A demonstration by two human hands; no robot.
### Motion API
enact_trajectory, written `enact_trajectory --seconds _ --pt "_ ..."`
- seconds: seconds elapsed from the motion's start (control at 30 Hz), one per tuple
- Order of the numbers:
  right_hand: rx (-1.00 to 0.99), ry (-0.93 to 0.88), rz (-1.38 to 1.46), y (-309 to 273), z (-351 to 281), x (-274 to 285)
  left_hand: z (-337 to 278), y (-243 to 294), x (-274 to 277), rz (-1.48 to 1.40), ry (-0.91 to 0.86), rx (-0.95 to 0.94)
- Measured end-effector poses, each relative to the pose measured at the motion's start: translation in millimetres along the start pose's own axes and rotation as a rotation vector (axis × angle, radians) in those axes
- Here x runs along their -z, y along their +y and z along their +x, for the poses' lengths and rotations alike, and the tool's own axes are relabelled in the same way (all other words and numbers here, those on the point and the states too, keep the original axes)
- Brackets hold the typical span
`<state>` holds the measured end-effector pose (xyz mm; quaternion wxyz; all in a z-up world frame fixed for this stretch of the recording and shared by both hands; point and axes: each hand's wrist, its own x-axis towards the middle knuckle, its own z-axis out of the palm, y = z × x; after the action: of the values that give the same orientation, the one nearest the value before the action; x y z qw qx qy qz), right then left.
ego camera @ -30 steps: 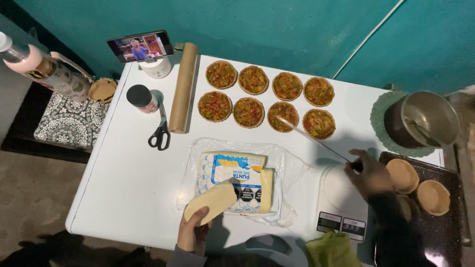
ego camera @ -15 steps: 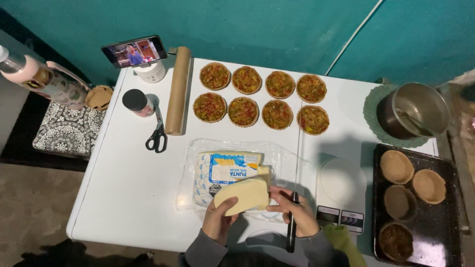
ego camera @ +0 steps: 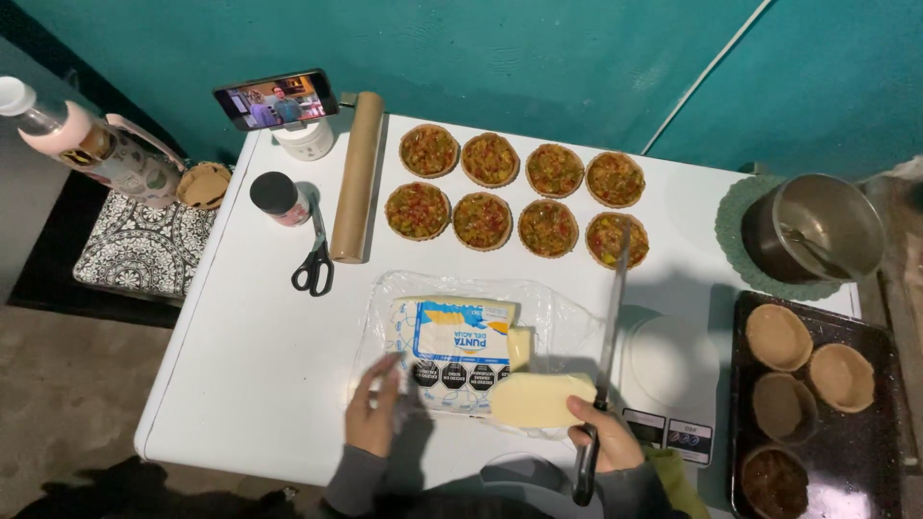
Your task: Slice pieces of cheese and place them onto the tops of prepared mini tarts.
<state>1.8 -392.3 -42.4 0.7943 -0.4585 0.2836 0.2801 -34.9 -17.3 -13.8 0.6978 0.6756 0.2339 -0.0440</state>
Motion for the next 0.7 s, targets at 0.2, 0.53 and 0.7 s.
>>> enact_trajectory --seconds 0.2,0.53,0.7 --pt "0.083 -0.177 0.169 10 10 60 48 -45 49 0.791 0.579 -0.434" --pt "0.150 -0.010 0.022 9 -20 31 79 -67 46 0.511 0.353 -0.005" --pt "0.184 0.024 0.010 19 -28 49 87 -83 76 0.130 0.390 -0.132"
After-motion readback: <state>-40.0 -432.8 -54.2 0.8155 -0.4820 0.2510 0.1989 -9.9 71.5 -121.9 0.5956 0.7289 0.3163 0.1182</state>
